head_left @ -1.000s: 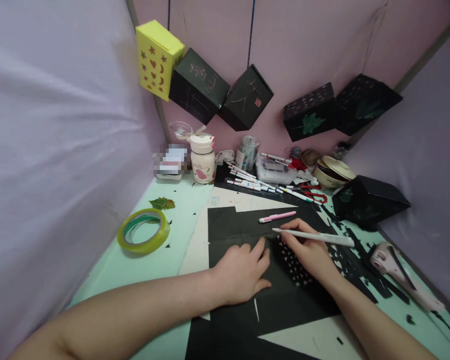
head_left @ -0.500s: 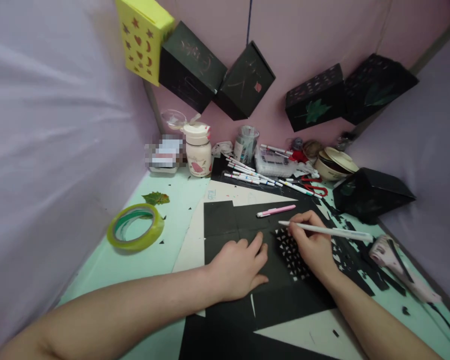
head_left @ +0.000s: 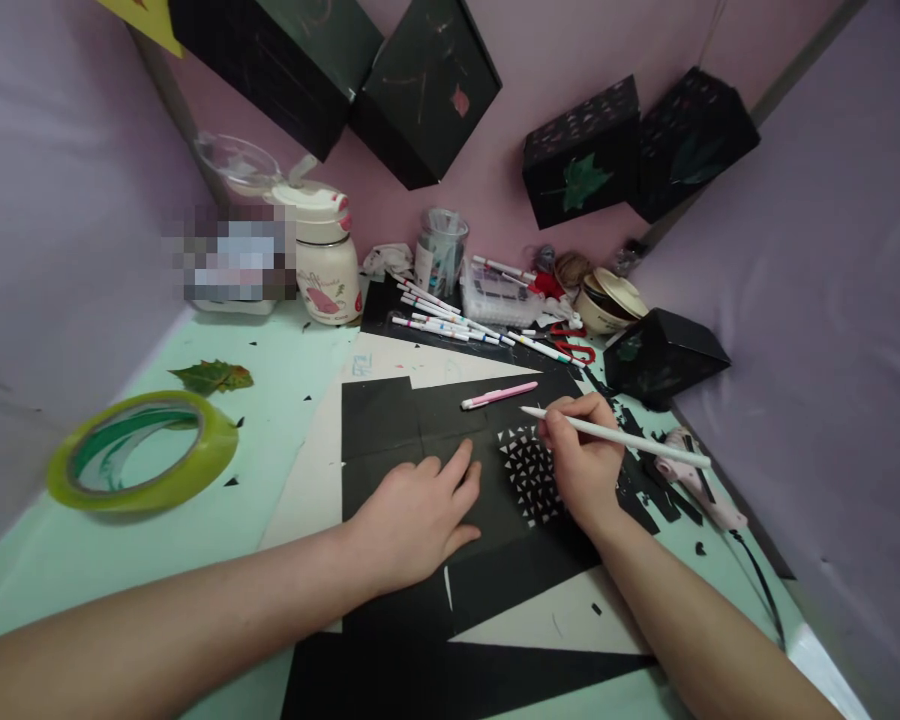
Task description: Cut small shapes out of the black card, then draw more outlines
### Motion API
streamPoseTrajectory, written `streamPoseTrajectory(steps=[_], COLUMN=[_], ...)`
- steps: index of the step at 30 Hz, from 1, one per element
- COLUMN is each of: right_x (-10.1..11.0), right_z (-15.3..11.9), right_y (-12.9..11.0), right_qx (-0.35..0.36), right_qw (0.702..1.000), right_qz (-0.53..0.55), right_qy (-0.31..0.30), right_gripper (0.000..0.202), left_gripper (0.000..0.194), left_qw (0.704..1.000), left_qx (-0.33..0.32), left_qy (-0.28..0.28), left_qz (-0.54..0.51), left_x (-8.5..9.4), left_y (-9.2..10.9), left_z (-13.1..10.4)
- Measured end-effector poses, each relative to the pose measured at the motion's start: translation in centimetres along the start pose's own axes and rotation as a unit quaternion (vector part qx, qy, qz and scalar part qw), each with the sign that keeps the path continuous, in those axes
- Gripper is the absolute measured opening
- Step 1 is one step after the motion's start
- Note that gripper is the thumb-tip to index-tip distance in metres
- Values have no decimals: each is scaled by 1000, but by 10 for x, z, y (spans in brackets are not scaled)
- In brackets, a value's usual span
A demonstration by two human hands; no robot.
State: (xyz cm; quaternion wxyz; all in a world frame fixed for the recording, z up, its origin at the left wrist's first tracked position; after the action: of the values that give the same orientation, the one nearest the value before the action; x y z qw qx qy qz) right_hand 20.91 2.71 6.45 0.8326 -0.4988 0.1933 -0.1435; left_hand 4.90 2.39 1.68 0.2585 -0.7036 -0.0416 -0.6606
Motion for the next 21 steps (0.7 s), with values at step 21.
streamPoseTrajectory(steps=[21], right_x=[-30], right_z=[-11], right_y=[43], right_qx=[-82], right_qw=[966], right_qz=[-195], right_qy=[-146], right_gripper=[25], left_gripper=[58], left_qw=[1000], left_qx=[6], left_qy=[-7], left_qz=[-16], left_x=[0], left_y=[-1], left_z=[0])
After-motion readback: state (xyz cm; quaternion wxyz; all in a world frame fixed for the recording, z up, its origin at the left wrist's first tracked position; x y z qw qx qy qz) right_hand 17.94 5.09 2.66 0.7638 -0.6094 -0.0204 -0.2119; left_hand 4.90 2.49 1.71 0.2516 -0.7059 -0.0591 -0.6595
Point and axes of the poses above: each hand's wrist, its own z-axis towards the middle knuckle, its own x-axis out of the back of the hand, y = z × x, the point moved 9 cm from there along z, towards the middle knuckle, and after that the axes turned 14 degrees about z, right-handed, at the moved point
